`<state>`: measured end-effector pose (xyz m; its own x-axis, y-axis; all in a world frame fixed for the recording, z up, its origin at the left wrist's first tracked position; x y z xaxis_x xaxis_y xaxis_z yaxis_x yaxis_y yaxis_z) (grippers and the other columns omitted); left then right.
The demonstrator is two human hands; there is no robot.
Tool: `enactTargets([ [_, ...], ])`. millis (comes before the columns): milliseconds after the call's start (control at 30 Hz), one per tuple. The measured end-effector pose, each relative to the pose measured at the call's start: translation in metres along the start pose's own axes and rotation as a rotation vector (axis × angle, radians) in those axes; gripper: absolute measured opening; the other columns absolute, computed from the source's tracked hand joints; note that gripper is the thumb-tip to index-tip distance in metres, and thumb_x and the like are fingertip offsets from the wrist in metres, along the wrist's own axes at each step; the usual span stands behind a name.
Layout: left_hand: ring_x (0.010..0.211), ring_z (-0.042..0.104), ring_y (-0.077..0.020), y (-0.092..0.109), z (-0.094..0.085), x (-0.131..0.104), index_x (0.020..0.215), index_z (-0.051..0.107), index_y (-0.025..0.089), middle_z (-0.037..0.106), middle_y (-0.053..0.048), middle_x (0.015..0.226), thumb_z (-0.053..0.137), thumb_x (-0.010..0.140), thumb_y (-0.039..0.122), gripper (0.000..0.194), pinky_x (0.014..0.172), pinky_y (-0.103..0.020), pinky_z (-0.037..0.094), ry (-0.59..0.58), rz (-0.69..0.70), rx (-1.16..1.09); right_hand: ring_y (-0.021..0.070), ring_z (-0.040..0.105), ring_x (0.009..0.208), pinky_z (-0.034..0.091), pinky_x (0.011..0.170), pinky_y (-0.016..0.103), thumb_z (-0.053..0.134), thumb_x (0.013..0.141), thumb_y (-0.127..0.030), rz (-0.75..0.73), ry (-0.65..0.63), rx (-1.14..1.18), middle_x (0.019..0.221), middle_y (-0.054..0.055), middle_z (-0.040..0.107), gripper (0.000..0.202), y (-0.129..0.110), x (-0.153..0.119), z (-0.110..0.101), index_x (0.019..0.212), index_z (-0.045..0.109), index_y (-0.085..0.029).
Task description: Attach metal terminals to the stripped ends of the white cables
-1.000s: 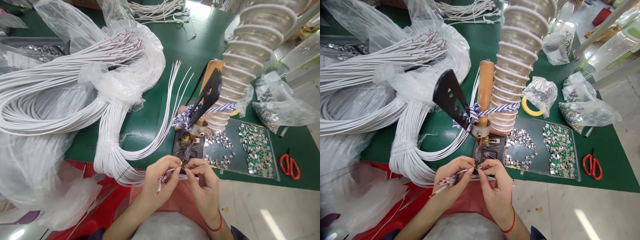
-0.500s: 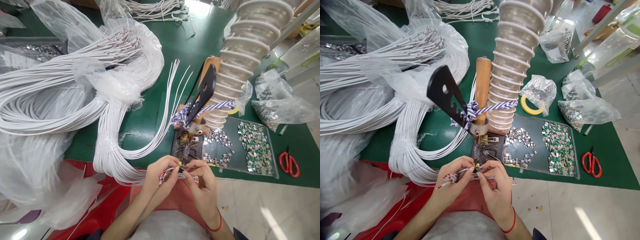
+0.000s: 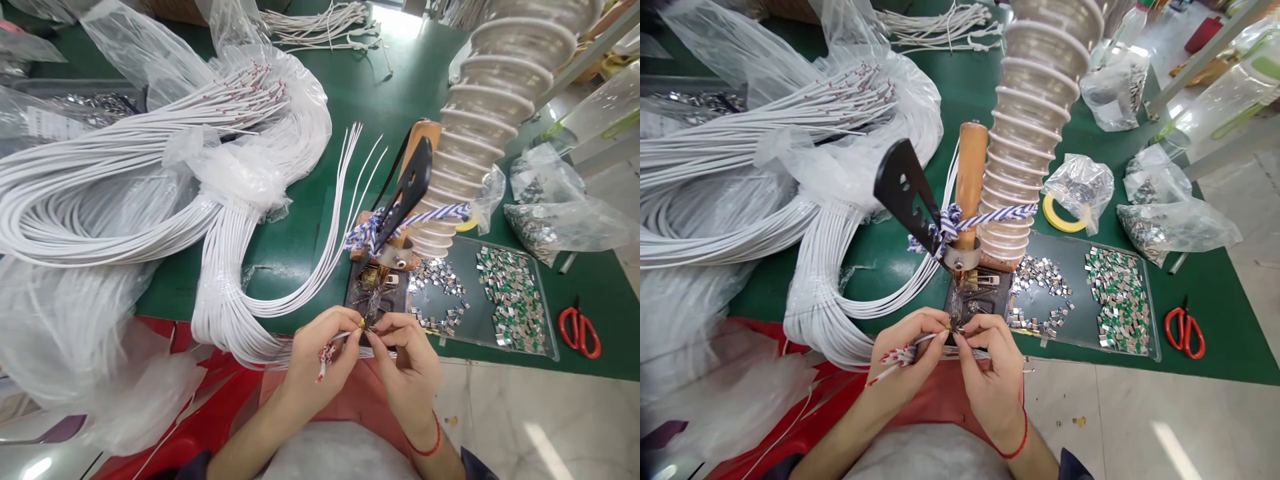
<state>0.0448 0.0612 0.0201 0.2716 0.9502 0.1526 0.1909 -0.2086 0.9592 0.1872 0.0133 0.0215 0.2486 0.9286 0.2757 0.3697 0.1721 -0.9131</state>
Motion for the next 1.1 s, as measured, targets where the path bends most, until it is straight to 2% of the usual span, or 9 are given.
enactTargets([
  [267,0.075,0.067,-0.0113,-0.003,-0.001,-0.002,0.077,0.059,0.019,0.07,-0.001,0.086,0.057,0.091,0.006,0.019,0.069,-0.019,0.051,0.013,-0.017,0.014,0.0174,0.065,0.09,0.055,0.075,0.03,0.066,0.093,-0.009,0.021,-0.013,0.01,0.095,0.003,0.066,0.018,0.003,-0.006,-0.001,0.084,0.06,-0.023],
  [400,0.073,0.067,-0.0111,-0.006,-0.001,-0.002,0.075,0.06,0.019,0.071,0.0,0.084,0.058,0.088,0.005,0.019,0.068,-0.019,0.052,0.02,-0.036,0.018,0.0145,0.06,0.069,0.05,0.06,0.026,0.063,0.096,-0.015,-0.013,0.12,0.1,0.079,-0.001,0.062,0.014,0.006,-0.016,-0.015,0.087,0.059,-0.024],
  [500,0.072,0.068,-0.0121,-0.007,-0.001,-0.003,0.073,0.06,0.018,0.072,-0.001,0.083,0.058,0.087,0.006,0.019,0.067,-0.019,0.052,0.025,-0.047,0.018,0.0131,0.055,0.061,0.045,0.055,0.025,0.058,0.1,-0.021,0.039,0.098,0.063,0.073,-0.003,0.059,0.012,0.015,-0.021,-0.016,0.089,0.059,-0.024],
  [633,0.072,0.069,-0.0129,-0.011,0.002,-0.005,0.073,0.06,0.019,0.073,-0.001,0.083,0.059,0.087,0.007,0.019,0.068,-0.02,0.053,0.009,-0.073,0.019,0.0147,0.058,0.069,0.048,0.06,0.026,0.058,0.099,-0.02,0.085,0.006,0.011,0.078,-0.001,0.059,0.012,0.02,-0.021,-0.01,0.088,0.059,-0.023],
  [833,0.07,0.068,-0.0141,-0.008,0.003,-0.002,0.071,0.06,0.019,0.072,-0.002,0.079,0.058,0.088,0.009,0.019,0.068,-0.023,0.054,-0.013,-0.057,-0.012,0.0191,0.068,0.092,0.057,0.077,0.031,0.063,0.093,-0.011,-0.002,-0.042,-0.066,0.099,0.005,0.069,0.014,0.007,-0.017,-0.005,0.091,0.065,-0.024],
  [1100,0.066,0.065,-0.0121,-0.011,0.005,-0.002,0.069,0.056,0.019,0.069,0.0,0.075,0.056,0.088,0.01,0.021,0.064,-0.021,0.05,-0.001,-0.088,-0.028,0.0177,0.072,0.093,0.061,0.079,0.029,0.064,0.091,-0.006,-0.032,-0.013,-0.082,0.101,0.005,0.072,0.018,-0.003,-0.018,-0.009,0.092,0.067,-0.024],
])
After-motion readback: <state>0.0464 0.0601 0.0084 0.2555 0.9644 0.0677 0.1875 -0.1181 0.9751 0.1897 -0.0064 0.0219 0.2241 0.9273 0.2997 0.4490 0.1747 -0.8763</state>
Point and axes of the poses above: each hand's wrist, its own x-axis towards the middle knuckle, its own z-axis out of the palm, y = z × x, the point moved 8 cm from there along x, towards the middle knuckle
